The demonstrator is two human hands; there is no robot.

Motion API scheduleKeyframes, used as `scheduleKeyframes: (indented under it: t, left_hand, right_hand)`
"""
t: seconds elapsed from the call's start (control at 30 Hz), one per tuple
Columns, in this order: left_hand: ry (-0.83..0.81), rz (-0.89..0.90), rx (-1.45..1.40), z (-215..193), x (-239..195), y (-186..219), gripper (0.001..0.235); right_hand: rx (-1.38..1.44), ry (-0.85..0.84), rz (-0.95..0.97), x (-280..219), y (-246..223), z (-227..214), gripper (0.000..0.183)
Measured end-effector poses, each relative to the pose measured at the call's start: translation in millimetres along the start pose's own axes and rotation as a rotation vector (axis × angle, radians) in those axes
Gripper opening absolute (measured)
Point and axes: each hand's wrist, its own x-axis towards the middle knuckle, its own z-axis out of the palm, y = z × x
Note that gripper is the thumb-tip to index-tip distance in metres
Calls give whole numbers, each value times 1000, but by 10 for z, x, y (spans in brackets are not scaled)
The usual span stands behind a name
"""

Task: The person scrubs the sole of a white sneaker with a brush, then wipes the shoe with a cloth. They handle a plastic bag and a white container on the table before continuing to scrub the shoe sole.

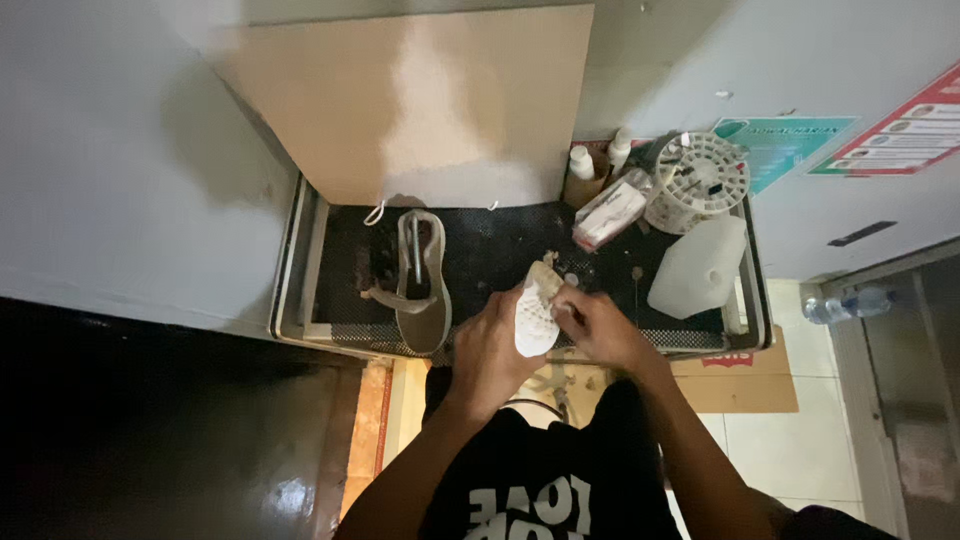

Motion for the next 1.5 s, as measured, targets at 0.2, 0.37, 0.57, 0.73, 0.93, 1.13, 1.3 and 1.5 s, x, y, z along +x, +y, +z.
scheduleKeyframes:
  t: [0.2, 0.37, 0.57, 0.73, 0.93, 1.13, 1.3, 1.5]
  left_hand:
    - [-18, -83, -34, -60, 21, 51, 72]
    - [-7, -107, -38, -17, 75, -47, 75]
    - [47, -88, -56, 4, 27, -21, 75]
    - [9, -89, -53, 63, -52, 25, 71]
    - [43, -17, 60, 66, -101, 155, 73]
    - [30, 27, 200, 184, -35, 105, 73]
    - [-28, -16, 128, 144, 60, 81, 75]
    - [-21, -14, 124, 111, 57, 98, 72]
  right_hand:
    - [123, 117, 8, 44, 280, 199, 5]
    - [153, 143, 14, 69, 293, 226, 5]
    - [-73, 230, -22, 128, 521, 266, 21]
    - [-140, 165, 96, 81, 631, 345, 26]
    - [-326, 99, 145, 174, 372, 229, 28]
    - [-225, 1, 226, 227, 289, 173, 33]
    - [87, -12, 27, 230, 17, 144, 28]
    - [151, 59, 8, 498, 1042, 287, 25]
